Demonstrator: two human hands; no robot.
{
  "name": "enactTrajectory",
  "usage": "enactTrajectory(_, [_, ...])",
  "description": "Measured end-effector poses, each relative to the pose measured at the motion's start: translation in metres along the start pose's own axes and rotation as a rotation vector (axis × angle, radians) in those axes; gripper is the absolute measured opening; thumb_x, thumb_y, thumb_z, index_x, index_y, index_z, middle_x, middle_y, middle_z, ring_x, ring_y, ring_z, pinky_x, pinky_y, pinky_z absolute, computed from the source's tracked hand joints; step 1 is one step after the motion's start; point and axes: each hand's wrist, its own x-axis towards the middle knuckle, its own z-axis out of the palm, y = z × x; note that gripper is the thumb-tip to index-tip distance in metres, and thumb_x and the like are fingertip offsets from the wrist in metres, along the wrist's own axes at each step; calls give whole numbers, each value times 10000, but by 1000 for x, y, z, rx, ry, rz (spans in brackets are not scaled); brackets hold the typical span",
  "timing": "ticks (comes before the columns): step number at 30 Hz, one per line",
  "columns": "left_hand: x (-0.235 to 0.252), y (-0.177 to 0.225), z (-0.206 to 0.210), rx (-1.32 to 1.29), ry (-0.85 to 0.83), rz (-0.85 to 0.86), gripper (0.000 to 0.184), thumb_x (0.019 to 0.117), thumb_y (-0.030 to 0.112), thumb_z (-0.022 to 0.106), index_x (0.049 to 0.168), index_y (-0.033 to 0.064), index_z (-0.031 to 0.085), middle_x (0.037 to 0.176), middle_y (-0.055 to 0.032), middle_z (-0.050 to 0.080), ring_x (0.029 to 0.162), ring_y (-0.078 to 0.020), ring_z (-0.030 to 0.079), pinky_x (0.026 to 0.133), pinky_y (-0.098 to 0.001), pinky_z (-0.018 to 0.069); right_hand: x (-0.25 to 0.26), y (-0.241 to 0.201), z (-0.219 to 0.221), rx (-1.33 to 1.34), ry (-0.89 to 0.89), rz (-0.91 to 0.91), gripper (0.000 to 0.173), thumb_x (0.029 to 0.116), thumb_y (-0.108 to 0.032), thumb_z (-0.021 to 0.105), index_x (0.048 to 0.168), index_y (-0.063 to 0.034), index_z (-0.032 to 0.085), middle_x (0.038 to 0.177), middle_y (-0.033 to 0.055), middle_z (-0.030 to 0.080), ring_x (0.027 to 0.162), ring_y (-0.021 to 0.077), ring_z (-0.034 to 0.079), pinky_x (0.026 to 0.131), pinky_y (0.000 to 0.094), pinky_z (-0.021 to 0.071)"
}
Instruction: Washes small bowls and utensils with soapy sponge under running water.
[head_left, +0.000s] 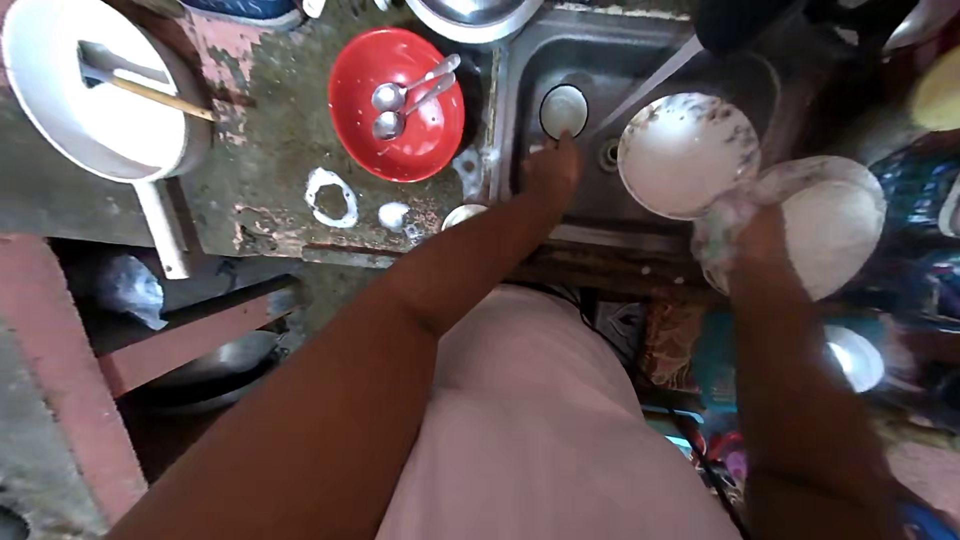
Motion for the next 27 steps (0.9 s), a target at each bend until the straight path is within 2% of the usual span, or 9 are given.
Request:
enactTrajectory(2, [-26,1,9,-524,-26,-55,739,1057,635,348,1533,79,441,1507,-214,511,1400,-356,489,1121,-590,436,-2,8,15,168,-34,58,215,1062,-275,494,1150,-109,598,826,-8,625,661,106,603,579,318,554])
enactTrajectory(4, [-44,6,8,-735,-326,-81,872,971,807,281,1582,193,377,1577,-168,438,1424,-369,454,1067,-677,440,-5,6,33,255,-69,84,193,1051,-263,485,1153,-128,578,770,-15,615,605,110,591,541,309,544])
enactTrajectory(7, [-44,21,-1,-852,-397,53,697,1045,666,346,1546,189,431,1502,-158,526,1334,-344,558,1002,-624,531,5,10,47,307,-171,77,203,1008,-206,532,1198,-136,543,749,4,613,558,127,581,501,308,534])
enactTrajectory(10, [-33,41,-14,-564,-255,242,466,1106,306,455,1510,74,443,1373,-188,617,1248,-272,627,1051,-489,529,6,-2,47,237,-231,88,298,1079,-331,473,1324,-165,506,841,17,626,581,124,586,499,294,532])
enactTrajectory(14, [-36,65,-36,-91,-128,316,564,1083,194,449,1614,129,270,1424,-194,585,1260,-310,627,1029,-525,537,8,-5,34,133,-310,247,555,1072,-611,252,1278,-184,540,730,4,581,536,134,544,465,301,489])
enactTrajectory(16, [-39,68,-46,124,-50,449,678,1040,150,498,1651,132,204,1517,-175,517,1347,-301,566,1111,-497,485,5,1,23,62,-304,214,503,1084,-508,300,1421,-187,493,846,37,634,634,160,607,545,341,538])
enactTrajectory(20, [-43,52,-55,444,47,606,716,975,169,626,1617,144,310,1563,-185,428,1195,-352,649,973,-518,575,-16,-1,17,-99,-292,26,531,946,-176,526,1476,-174,499,1196,93,653,992,189,649,802,410,572])
enactTrajectory(22, [-46,39,-60,504,62,637,763,957,208,693,1619,171,316,1572,-167,416,1179,-371,643,961,-531,576,-21,-4,26,-147,-283,-54,622,864,-134,592,1477,-181,501,1218,100,650,979,195,658,779,405,580])
enactTrajectory(27, [-67,-3,-85,502,99,699,812,1003,252,670,1659,310,196,1614,-122,395,1287,-346,595,1011,-528,553,-49,-28,70,-188,-362,-305,504,894,-8,661,1386,-96,598,1186,66,711,958,140,695,767,330,606])
